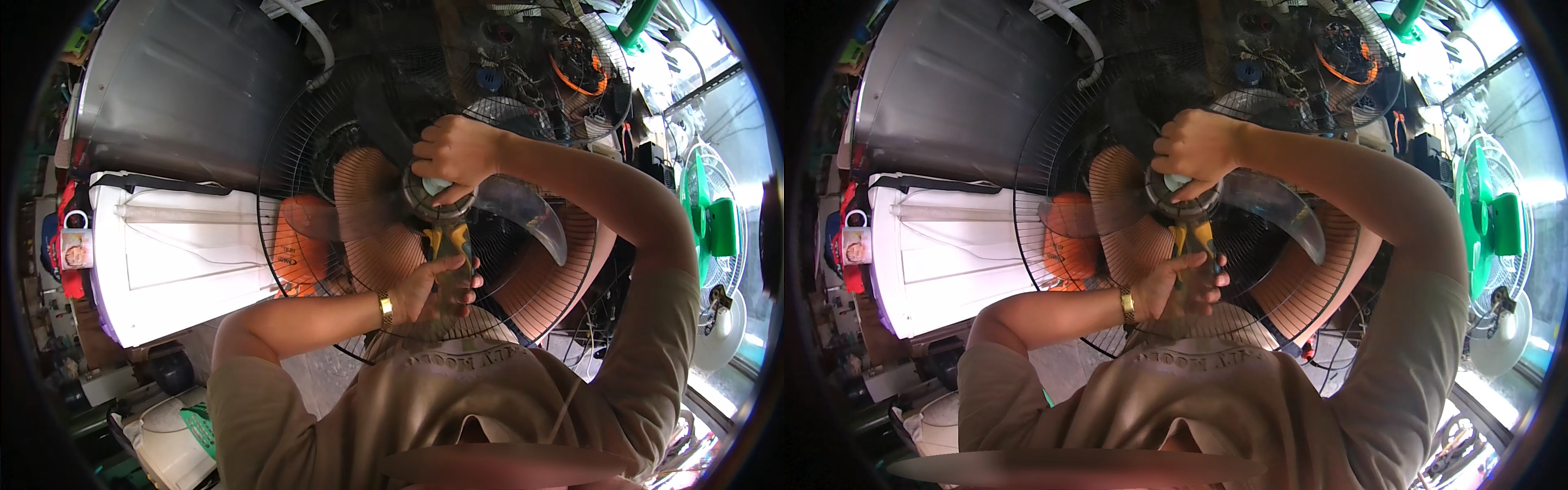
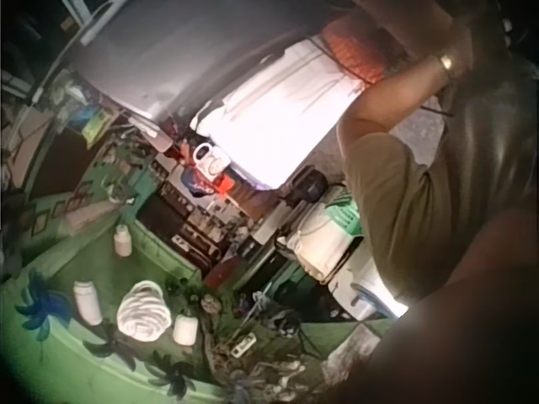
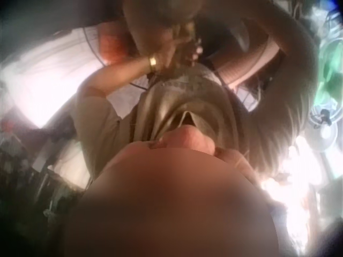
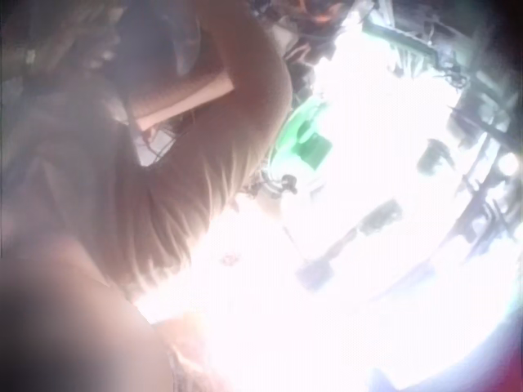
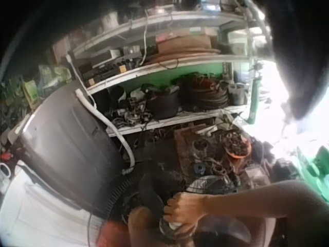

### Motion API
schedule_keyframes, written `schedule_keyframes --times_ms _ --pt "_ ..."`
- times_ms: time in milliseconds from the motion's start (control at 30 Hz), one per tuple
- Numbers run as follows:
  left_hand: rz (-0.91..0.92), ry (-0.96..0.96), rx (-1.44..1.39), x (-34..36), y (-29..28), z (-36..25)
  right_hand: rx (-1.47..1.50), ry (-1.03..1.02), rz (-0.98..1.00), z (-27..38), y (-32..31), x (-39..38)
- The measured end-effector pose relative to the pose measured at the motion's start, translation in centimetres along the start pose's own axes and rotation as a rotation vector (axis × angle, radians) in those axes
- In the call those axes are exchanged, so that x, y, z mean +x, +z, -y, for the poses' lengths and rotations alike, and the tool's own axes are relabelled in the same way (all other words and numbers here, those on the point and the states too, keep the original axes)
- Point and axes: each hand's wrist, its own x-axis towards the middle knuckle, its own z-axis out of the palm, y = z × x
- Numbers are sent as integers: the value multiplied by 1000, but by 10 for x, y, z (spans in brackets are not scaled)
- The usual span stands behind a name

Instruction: The person sits on the floor and uses a screwdriver to tighten the central hub of a standing fan. They then remove the front wire cage, plug in the fan to test it, and use a long metal rod to adjust the fan's oscillation mechanism.

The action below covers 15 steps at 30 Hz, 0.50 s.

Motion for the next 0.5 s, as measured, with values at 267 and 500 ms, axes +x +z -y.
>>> schedule_keyframes --times_ms 267,500 --pt "-59 24 -30 1 0 7 -72 266 19 22 14 -2" --pt "-68 97 33 10 1 10 -157 608 68 48 13 1"
